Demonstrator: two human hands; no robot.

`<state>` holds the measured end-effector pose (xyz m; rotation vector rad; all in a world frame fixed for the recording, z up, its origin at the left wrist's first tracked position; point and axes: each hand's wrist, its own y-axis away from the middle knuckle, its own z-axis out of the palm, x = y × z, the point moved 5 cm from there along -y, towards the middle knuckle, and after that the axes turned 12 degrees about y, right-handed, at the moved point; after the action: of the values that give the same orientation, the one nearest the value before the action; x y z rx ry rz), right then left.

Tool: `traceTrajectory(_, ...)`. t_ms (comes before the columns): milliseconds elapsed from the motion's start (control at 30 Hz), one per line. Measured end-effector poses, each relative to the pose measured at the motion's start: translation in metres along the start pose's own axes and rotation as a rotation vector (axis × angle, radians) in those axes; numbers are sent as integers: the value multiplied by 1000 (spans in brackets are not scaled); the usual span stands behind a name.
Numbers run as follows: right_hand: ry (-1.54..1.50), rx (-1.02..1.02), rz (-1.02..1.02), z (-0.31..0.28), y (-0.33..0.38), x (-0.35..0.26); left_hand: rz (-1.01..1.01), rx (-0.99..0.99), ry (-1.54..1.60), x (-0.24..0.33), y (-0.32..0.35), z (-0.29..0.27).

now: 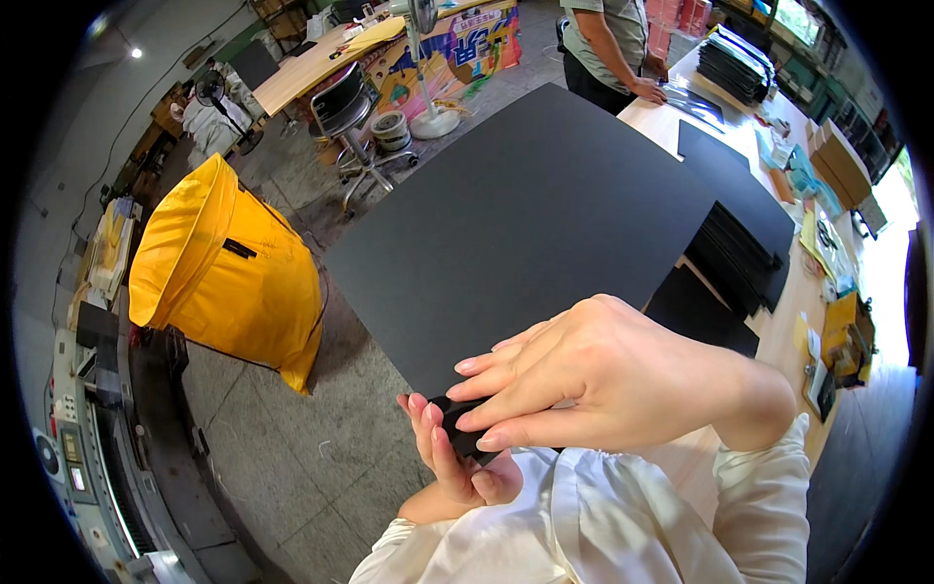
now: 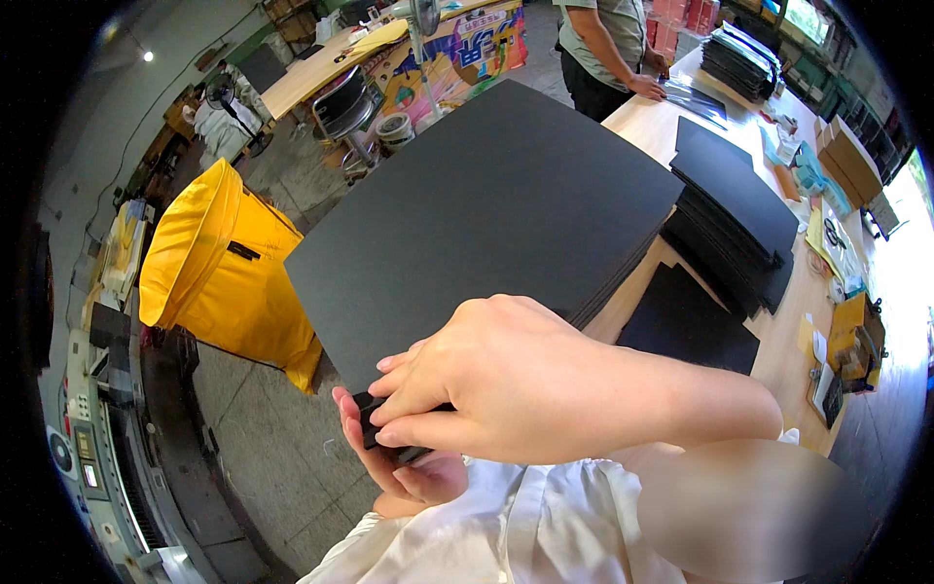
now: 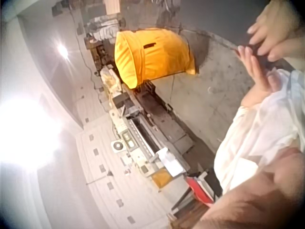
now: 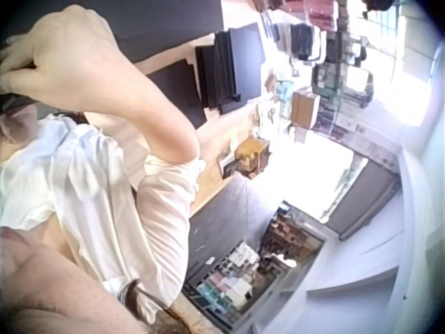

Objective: The person repeatedly picks up black rectangular sheets from a large stack on the left and places them onto a smaller stack on the right. The person handles the sheets one at a time, aligning them before adding them to the growing pile.

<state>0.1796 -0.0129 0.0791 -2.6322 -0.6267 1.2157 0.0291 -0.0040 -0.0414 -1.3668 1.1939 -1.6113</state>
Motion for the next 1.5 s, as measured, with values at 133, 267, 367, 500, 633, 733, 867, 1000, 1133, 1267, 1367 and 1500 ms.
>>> traceTrajectory(133,3,-6,-1,-1,0,0,0,-11,2,1,-1,0)
traceTrajectory(267,11,-10,-9,-1,0,0,-4,-9,-4,1,2,-1)
traceTrajectory(367,25,16,-36,-1,1,-1,-19,102,34,2,1,1)
traceTrajectory(500,67,75,-61,0,4,-3,-145,141,164,0,-25,-6)
traceTrajectory(633,-24,-34,44,3,-1,-6,-341,30,277,-2,-52,-15)
traceTrajectory(733,0,-36,101,0,2,-10,-308,20,283,-1,-58,-15)
traceTrajectory(867,486,244,-324,-8,18,-15,-121,-141,168,10,-74,-12)
traceTrajectory(1000,924,493,-260,-6,31,4,-72,-95,33,21,-86,-16)
traceTrajectory(1133,1081,729,-254,-27,104,-26,112,44,-69,65,-69,6)
traceTrajectory(1267,1451,783,116,-18,231,-89,430,442,443,52,-37,5)
traceTrajectory(1367,1663,735,398,34,319,-101,553,508,517,51,-28,-3)
traceTrajectory(1500,1551,770,1060,172,438,-54,520,322,519,54,-16,11)
